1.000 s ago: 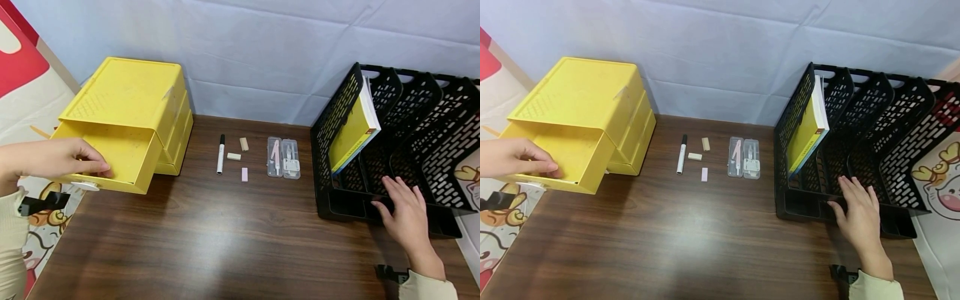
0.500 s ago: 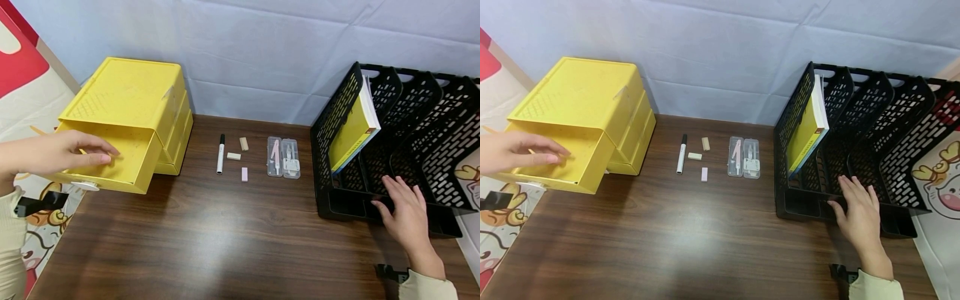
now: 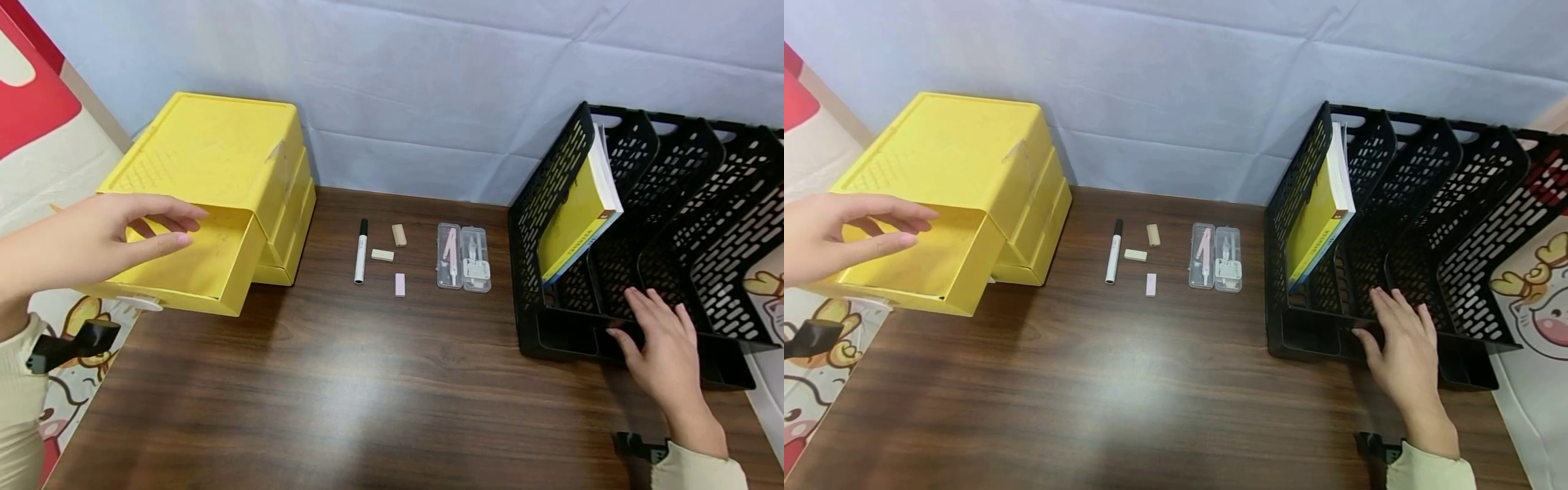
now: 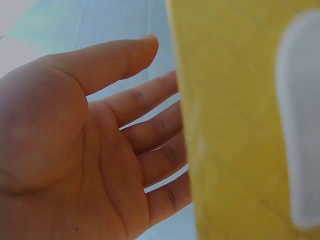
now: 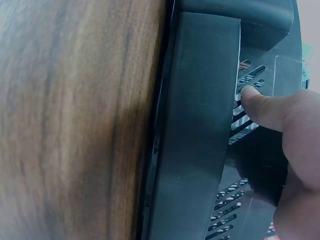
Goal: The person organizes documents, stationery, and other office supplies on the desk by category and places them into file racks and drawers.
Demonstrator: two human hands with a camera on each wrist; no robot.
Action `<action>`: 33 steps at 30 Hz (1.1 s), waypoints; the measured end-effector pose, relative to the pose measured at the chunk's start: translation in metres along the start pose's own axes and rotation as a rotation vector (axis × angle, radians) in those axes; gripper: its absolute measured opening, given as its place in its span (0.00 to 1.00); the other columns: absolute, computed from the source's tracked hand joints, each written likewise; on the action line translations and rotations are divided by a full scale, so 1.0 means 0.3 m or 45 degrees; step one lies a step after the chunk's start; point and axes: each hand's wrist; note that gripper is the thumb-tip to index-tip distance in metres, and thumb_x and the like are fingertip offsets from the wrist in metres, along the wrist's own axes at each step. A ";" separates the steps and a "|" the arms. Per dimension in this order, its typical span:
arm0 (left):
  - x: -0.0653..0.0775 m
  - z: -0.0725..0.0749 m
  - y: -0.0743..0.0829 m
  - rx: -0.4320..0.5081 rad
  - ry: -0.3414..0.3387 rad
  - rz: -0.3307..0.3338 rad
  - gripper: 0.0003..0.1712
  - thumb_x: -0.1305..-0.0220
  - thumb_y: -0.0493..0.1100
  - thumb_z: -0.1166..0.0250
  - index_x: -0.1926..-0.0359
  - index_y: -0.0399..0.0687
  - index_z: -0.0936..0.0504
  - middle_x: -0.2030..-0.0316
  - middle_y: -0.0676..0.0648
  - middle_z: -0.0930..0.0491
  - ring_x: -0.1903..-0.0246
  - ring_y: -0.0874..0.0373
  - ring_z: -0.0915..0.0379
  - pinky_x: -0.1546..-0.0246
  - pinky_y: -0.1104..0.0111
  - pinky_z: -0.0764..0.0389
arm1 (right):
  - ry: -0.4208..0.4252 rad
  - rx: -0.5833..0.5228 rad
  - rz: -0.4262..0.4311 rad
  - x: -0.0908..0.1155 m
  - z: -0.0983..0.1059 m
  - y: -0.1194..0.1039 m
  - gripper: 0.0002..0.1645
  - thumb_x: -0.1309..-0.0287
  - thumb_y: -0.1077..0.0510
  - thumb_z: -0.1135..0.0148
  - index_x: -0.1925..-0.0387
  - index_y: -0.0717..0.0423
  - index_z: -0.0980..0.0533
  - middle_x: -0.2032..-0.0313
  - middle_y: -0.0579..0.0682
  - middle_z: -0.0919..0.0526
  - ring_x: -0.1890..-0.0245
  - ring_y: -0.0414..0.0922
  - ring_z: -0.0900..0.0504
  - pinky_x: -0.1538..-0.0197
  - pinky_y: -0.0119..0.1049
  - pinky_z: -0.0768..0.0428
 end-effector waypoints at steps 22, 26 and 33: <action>-0.025 -0.057 0.297 -0.107 0.182 -0.059 0.23 0.34 0.45 0.28 0.39 0.50 0.18 0.47 0.46 0.17 0.47 0.45 0.22 0.48 0.46 0.24 | 0.020 -0.008 0.010 0.001 -0.002 0.001 0.37 0.39 0.65 0.31 0.30 0.66 0.32 0.33 0.69 0.29 0.25 0.57 0.41 0.23 0.58 0.56; -0.032 -0.084 0.331 -0.145 0.230 -0.128 0.22 0.35 0.45 0.28 0.41 0.50 0.17 0.49 0.47 0.16 0.51 0.46 0.19 0.53 0.47 0.22 | 0.025 -0.007 0.013 0.003 0.001 0.001 0.35 0.35 0.61 0.33 0.30 0.66 0.32 0.33 0.69 0.29 0.24 0.57 0.41 0.23 0.58 0.56; -0.041 -0.144 0.382 -0.155 0.318 -0.309 0.21 0.38 0.43 0.27 0.44 0.46 0.16 0.52 0.46 0.16 0.54 0.47 0.18 0.56 0.49 0.19 | 0.029 -0.012 0.011 0.003 0.002 0.001 0.35 0.37 0.62 0.32 0.30 0.66 0.32 0.34 0.69 0.29 0.25 0.57 0.41 0.23 0.57 0.56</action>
Point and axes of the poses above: each hand's wrist, its own x-axis away from the middle knuckle, its own z-axis out of the back of the hand, y = z × x
